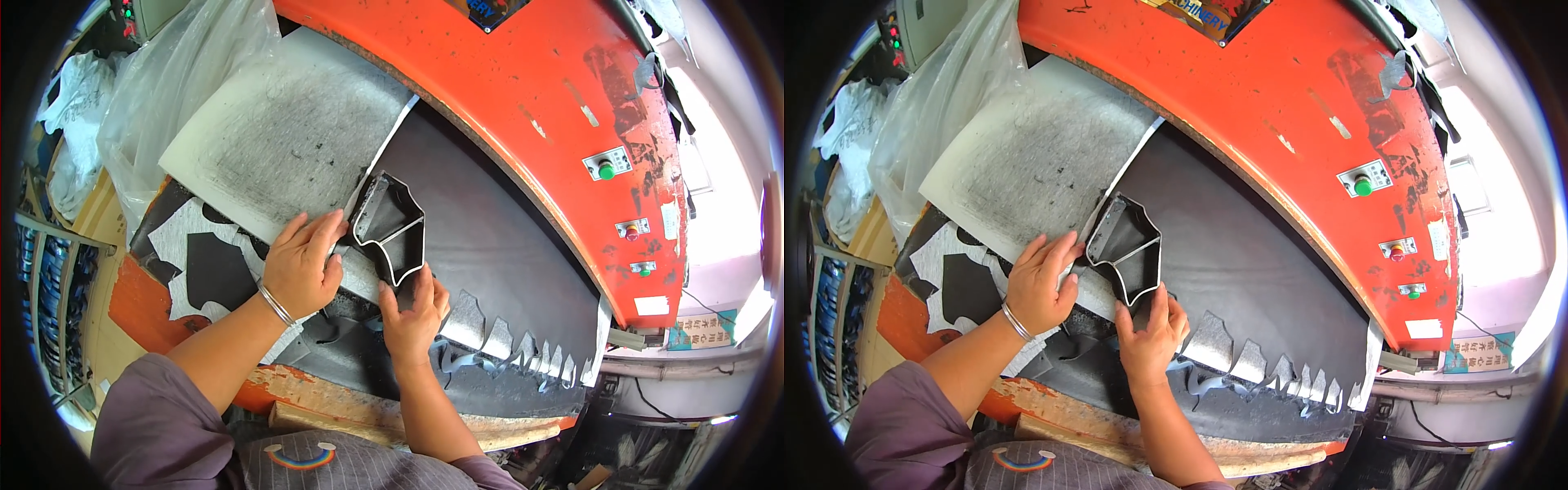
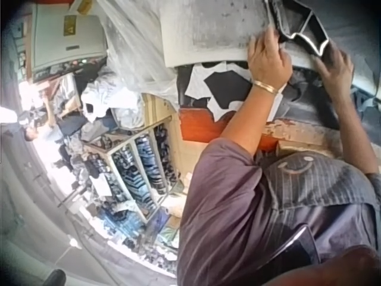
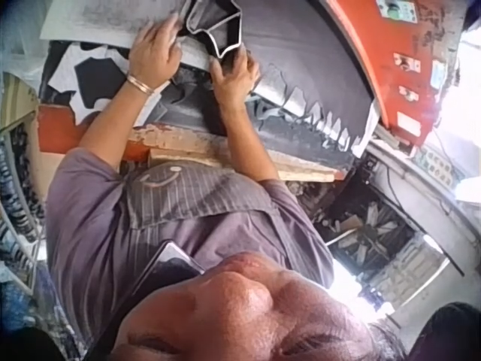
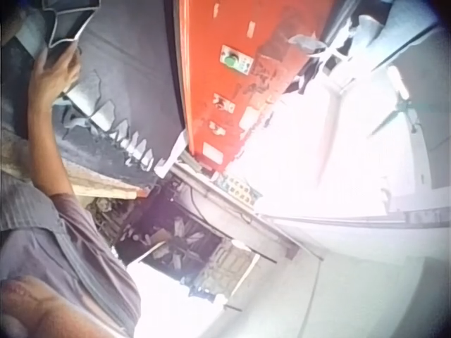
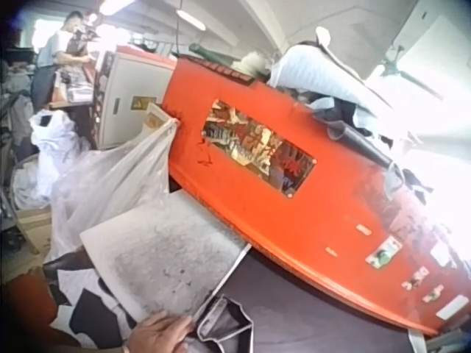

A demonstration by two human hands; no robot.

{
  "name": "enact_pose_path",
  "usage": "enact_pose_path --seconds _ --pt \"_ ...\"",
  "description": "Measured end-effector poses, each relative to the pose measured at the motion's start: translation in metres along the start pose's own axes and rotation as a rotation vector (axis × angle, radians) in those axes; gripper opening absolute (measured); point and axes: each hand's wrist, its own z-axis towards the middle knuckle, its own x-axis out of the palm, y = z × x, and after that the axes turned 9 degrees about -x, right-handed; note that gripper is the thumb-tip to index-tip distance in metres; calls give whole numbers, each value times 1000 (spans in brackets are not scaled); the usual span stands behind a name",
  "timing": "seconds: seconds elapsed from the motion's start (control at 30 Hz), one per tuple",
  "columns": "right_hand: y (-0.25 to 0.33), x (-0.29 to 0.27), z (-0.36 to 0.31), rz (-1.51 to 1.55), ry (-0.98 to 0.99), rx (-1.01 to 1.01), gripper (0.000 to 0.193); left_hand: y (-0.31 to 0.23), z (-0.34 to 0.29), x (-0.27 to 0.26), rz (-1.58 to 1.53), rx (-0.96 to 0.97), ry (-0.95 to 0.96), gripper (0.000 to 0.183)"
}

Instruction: Cutting leather shoe components from a sheet using metal dies and a hydraulic press.

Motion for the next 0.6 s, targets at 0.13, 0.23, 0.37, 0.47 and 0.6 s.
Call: enact_pose_path --seconds 0.13,0.23,0.37,0.47,0.6 --pt "-1 1 2 -24 -40 -39 68 -1 1 1 15 -1 10 60" --pt "-2 0 2 -19 -53 -41 67 -2 1 1 52 14 7 60" --pt "-3 -4 -3 -34 -48 -45 67 -7 -4 2 93 23 0 62" --pt "-4 -6 -3 -41 -54 -42 67 -10 -6 2 106 29 9 62" --pt "-6 -13 -8 -36 -69 -70 68 -18 -13 0 134 32 32 61"
